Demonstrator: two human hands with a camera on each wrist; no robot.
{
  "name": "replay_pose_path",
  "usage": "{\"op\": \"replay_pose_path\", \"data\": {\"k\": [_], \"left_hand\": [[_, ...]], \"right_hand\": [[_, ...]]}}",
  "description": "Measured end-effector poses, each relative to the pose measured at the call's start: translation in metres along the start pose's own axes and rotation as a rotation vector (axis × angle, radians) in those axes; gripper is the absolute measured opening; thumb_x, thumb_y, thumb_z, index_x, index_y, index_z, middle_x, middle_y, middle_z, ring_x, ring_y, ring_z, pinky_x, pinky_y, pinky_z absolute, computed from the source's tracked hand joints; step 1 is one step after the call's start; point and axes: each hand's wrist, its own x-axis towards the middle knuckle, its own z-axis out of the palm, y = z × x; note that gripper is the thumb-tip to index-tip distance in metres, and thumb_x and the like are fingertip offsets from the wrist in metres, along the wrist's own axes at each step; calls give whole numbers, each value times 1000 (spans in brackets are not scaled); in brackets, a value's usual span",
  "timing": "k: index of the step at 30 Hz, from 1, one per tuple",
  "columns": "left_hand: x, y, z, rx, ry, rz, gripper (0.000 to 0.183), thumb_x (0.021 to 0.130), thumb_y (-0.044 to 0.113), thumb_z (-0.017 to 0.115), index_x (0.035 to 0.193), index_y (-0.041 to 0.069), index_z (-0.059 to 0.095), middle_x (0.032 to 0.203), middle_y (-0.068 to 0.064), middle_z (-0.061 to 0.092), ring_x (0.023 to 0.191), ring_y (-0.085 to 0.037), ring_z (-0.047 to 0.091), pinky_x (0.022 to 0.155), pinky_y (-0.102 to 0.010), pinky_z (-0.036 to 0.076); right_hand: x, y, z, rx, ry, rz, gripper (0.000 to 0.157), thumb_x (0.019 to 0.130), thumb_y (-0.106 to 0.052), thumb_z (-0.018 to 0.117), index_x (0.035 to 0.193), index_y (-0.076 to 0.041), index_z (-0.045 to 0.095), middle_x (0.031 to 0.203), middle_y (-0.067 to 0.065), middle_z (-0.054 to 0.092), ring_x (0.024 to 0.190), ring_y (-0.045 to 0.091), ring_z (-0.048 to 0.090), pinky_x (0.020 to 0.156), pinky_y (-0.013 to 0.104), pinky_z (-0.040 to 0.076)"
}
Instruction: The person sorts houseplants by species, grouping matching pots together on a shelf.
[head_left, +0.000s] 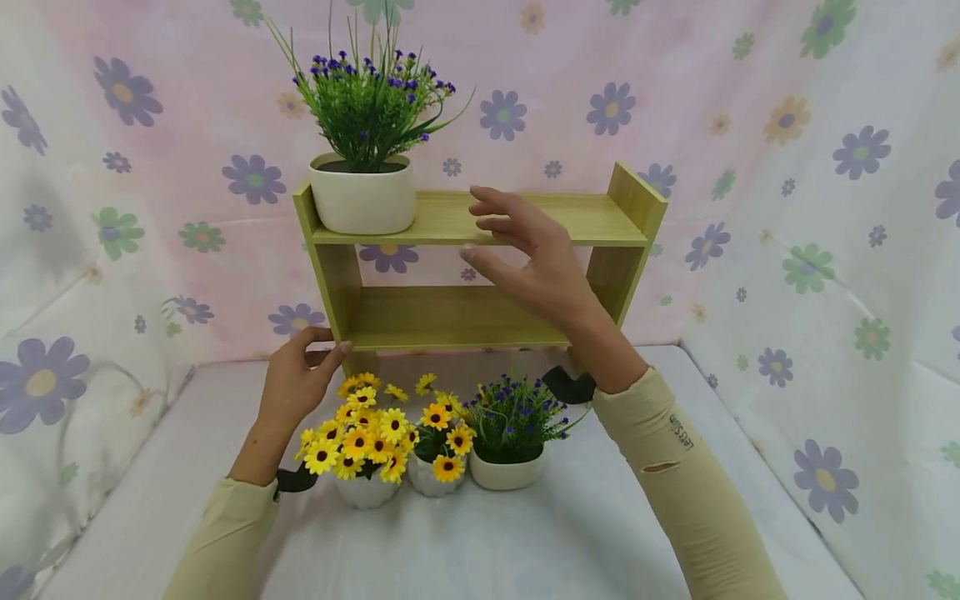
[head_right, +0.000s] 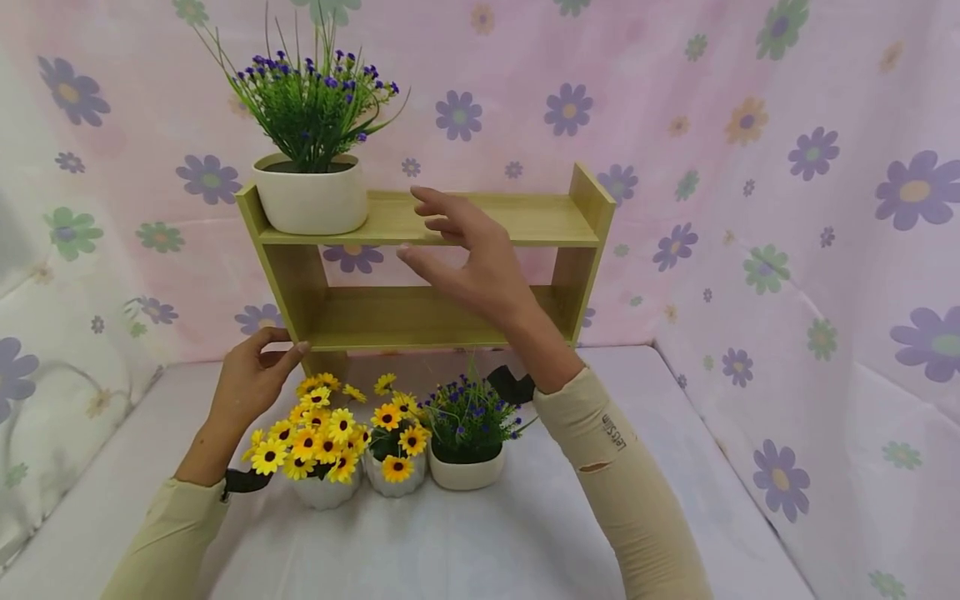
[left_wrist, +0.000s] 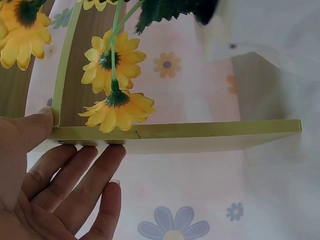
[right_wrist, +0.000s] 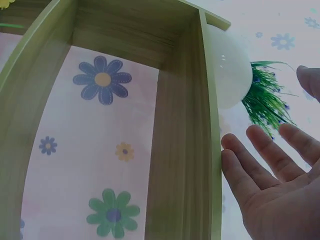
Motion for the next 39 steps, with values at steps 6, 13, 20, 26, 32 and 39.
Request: {"op": "replay_pose_path", "data": {"k": [6, 13, 20, 26, 32, 39], "left_hand": [[1, 1, 0, 1, -8, -3, 54, 99, 49, 58, 128, 3, 58, 130, -19, 60, 112, -42, 65, 88, -58, 55], [2, 1, -2, 5, -4, -1, 54, 99, 49, 57, 127, 4, 59, 131, -19, 60, 112, -42, 65, 89, -60, 54], [1, 0, -3, 5, 3, 8, 53, 99, 48, 58, 126, 3, 59, 130, -19, 61, 111, -43, 65, 88, -60, 54], [1, -1, -2, 2, 6, 8, 53, 99, 49, 58, 126, 3, 59, 129, -19, 61, 111, -42, 66, 88, -59, 54], [-1, -1, -1, -3, 2, 2, 53, 99, 48, 58, 126, 4, 59, 128, -18, 61, 110, -40, 66, 87, -59, 55], [0, -1, 0, -10, 10, 17, 52, 98, 47, 59, 126, 4, 60, 126, -18, 62, 109, -40, 67, 87, -58, 55]], "right_hand": [[-25, -1, -14, -34, 10, -5, 53, 91, 1, 68, 141, 0, 53, 138, 20, 56, 122, 39, 59, 105, 54, 46], [-52, 14, -24, -47, -9, 3, 51, 92, -2, 69, 140, 0, 53, 139, 17, 56, 122, 37, 60, 102, 52, 49], [-84, 13, -27, -69, -17, 61, 47, 89, 7, 68, 134, 3, 56, 133, 19, 59, 121, 38, 59, 103, 55, 47], [-109, 31, -29, -104, 1, 132, 43, 89, 6, 69, 131, 4, 58, 131, 17, 61, 119, 39, 60, 100, 57, 48], [-136, 56, -35, -61, -37, 204, 48, 91, 5, 67, 137, 3, 53, 136, 19, 57, 123, 39, 57, 103, 48, 48], [-166, 102, -42, 9, -175, 163, 70, 85, 6, 73, 148, -5, 43, 142, 6, 52, 130, 29, 52, 109, 26, 41]]}}
